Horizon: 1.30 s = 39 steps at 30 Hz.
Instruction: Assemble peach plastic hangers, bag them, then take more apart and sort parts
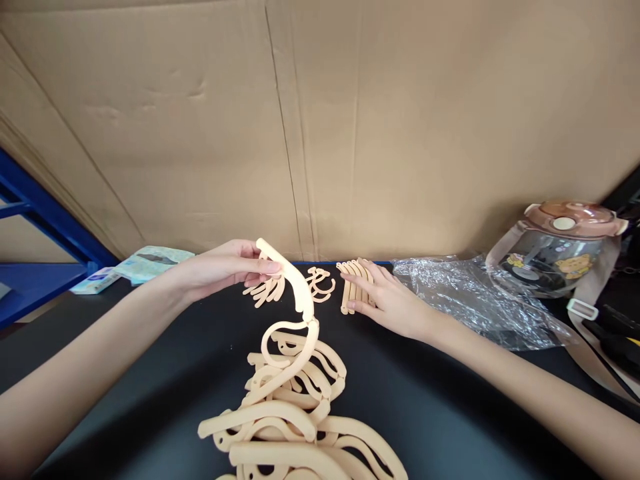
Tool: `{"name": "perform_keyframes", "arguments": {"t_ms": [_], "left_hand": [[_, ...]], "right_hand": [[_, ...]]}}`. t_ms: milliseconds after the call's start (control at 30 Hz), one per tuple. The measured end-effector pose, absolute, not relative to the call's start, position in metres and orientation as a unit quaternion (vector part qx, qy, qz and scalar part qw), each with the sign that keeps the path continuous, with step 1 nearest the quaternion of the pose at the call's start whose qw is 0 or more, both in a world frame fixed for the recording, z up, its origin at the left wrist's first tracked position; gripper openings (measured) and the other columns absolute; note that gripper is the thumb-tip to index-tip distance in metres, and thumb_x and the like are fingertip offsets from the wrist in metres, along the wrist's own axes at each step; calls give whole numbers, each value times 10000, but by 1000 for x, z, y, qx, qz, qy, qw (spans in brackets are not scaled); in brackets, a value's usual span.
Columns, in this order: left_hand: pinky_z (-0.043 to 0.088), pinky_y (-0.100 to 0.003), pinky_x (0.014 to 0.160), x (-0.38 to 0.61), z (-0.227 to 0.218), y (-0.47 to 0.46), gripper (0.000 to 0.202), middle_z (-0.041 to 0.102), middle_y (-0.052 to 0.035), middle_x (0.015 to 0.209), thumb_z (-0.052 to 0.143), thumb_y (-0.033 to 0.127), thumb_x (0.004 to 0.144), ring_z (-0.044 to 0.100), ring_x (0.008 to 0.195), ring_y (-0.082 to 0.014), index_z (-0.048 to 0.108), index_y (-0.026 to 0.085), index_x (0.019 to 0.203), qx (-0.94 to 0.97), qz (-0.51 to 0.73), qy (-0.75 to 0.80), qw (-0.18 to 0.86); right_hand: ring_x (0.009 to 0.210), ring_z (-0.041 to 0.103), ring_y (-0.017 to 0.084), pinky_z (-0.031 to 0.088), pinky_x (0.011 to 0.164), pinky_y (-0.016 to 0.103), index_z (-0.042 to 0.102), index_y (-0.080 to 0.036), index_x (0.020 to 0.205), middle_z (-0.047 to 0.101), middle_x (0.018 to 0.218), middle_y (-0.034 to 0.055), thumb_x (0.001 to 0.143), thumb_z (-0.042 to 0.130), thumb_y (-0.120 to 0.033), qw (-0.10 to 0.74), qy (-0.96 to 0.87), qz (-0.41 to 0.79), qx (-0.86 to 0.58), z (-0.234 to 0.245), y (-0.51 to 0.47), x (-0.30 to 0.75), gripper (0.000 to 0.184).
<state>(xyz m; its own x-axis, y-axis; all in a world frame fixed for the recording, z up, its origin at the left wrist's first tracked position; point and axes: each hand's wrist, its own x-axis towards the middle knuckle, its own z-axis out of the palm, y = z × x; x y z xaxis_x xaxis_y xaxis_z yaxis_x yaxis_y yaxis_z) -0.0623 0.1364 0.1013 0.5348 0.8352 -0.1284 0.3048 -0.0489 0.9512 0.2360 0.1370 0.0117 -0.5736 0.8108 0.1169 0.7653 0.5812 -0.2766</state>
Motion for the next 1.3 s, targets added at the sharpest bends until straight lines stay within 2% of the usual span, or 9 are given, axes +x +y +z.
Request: {"name": "perform_keyframes", "arguments": {"t_ms": [100, 367, 467, 567, 700, 867, 1067, 1133, 1300], "left_hand": [[341, -212, 512, -63, 100, 135, 192, 611, -20, 718, 723, 328, 801, 497, 606, -95, 701, 138, 818, 681, 237, 422, 549], [343, -221, 525, -64, 97, 134, 204, 595, -9, 720, 744, 322, 775, 475, 604, -93, 702, 137, 849, 664, 256, 420, 563], [340, -221, 538, -56, 96, 131, 214, 578, 0, 726, 753, 330, 757, 460, 610, -87, 709, 136, 835, 649, 268, 422, 573], [337, -222, 561, -44, 98, 127, 219, 591, -5, 746, 765, 331, 735, 468, 640, -89, 712, 134, 815, 646, 292, 430, 560], [333, -229, 576, -33, 102, 127, 250, 604, -14, 757, 773, 349, 726, 471, 645, -92, 712, 126, 821, 637, 378, 425, 520], [326, -229, 562, -30, 101, 133, 311, 547, 5, 711, 674, 455, 816, 431, 599, -86, 699, 145, 819, 627, 477, 402, 467], [290, -228, 510, -17, 93, 129, 299, 462, 19, 638, 574, 410, 873, 374, 538, -90, 657, 147, 756, 658, 446, 407, 450], [289, -231, 502, -12, 91, 126, 308, 472, 14, 618, 550, 400, 879, 379, 530, -97, 628, 150, 717, 668, 421, 408, 458], [314, -237, 502, -3, 87, 119, 360, 441, 22, 575, 482, 438, 902, 396, 499, -101, 554, 162, 682, 677, 384, 409, 476]], "right_hand": [[1465, 61, 324, 183, 1150, 553, 426, -269, 1441, 150, 1604, 105, 930, 338, -635, 95, -893, 113, -425, 7, 137, 225, 635], [1464, 104, 310, 143, 1152, 579, 394, -173, 1455, 215, 1579, 153, 960, 305, -588, 100, -889, 116, -432, 4, 130, 222, 652], [1406, 307, 277, 198, 1150, 536, 495, -199, 1362, 432, 1477, 125, 977, 337, -517, 223, -863, 156, -427, 20, 126, 208, 524], [1152, 585, 228, 405, 1032, 425, 597, -205, 1201, 652, 1213, 94, 955, 420, -504, 326, -795, 333, -387, 45, 119, 184, 426], [754, 669, 184, 511, 738, 334, 598, -185, 1141, 716, 790, 28, 860, 610, -456, 402, -707, 457, -361, 73, 119, 164, 391], [574, 542, 128, 396, 541, 261, 652, -178, 1002, 670, 708, 11, 897, 562, -423, 456, -758, 251, -394, 93, 137, 178, 281], [578, 548, 138, 237, 467, 267, 621, -195, 1085, 685, 919, 56, 1008, 335, -346, 261, -839, -220, -424, 96, 139, 189, 333], [538, 536, 136, 179, 451, 282, 621, -192, 1000, 679, 810, 48, 1017, 316, -341, 200, -842, -280, -415, 93, 135, 186, 339], [574, 554, 154, 183, 465, 294, 561, -157, 877, 621, 708, 55, 904, 345, -14, 130, -864, -324, -362, 90, 127, 180, 260]]}}
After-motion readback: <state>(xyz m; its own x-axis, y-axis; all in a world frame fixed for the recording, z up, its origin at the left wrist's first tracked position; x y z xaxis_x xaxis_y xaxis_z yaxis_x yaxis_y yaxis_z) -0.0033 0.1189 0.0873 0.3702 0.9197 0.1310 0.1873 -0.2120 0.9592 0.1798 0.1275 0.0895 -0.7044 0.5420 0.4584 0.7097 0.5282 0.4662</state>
